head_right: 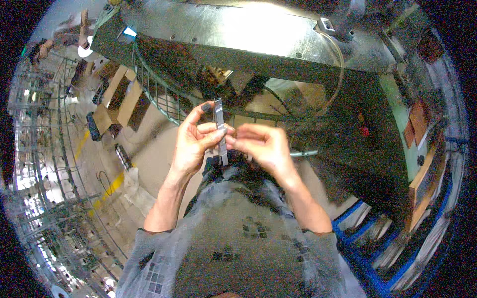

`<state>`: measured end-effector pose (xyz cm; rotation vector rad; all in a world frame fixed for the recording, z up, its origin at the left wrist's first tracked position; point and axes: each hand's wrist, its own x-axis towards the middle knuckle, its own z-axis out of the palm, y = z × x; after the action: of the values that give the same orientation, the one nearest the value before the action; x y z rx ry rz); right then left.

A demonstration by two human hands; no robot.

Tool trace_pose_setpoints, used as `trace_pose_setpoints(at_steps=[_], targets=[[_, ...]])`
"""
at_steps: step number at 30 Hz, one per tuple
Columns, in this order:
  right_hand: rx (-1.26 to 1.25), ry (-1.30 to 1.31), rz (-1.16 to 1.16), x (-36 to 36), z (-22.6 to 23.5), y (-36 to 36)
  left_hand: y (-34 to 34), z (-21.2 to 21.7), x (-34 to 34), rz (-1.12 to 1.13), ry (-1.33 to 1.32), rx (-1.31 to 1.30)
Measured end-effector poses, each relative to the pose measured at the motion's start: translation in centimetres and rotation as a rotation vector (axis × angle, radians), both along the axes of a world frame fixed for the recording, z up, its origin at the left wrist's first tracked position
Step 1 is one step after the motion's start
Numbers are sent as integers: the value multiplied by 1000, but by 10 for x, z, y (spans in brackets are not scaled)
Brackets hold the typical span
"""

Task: The person repeatedly picks up small metal strips from a wooden tray and inserts them into slots around the rim of a large circular metal component. The person handles the strips one at a time, aligning and pressing them into place along the circumference.

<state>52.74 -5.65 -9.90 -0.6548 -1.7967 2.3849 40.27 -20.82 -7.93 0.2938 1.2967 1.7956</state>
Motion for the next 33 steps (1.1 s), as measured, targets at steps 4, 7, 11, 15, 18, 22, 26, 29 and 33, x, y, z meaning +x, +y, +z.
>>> trace_pose_setpoints(at_steps=[4,7,11,15,18,22,26,29,33], targets=[[16,-19,-37,-32,14,9,3,3,-22,-221,-72,-30],[18,-72,-53,-58,18,6,3,-2,-46,-269,-163,-8],[-111,-56,-190,-93,13,-6,-3,-11,-87,-261,-124,-133],[-36,-130,-324,-136,-1,-17,-18,-10,-132,-444,-94,-168],[-32,-83,-416,-166,-9,-23,-11,-14,-165,-524,-112,-255],[26,-179,-493,-181,-3,-28,1,-19,-189,-546,-189,-157],[-147,-23,-605,-181,1,-36,4,-21,-196,-608,-255,-98],[-138,-218,-638,-180,-3,-35,5,-24,-197,-636,-236,-81],[-125,-172,-608,-179,-5,-31,12,-23,-202,-638,-251,-223]])
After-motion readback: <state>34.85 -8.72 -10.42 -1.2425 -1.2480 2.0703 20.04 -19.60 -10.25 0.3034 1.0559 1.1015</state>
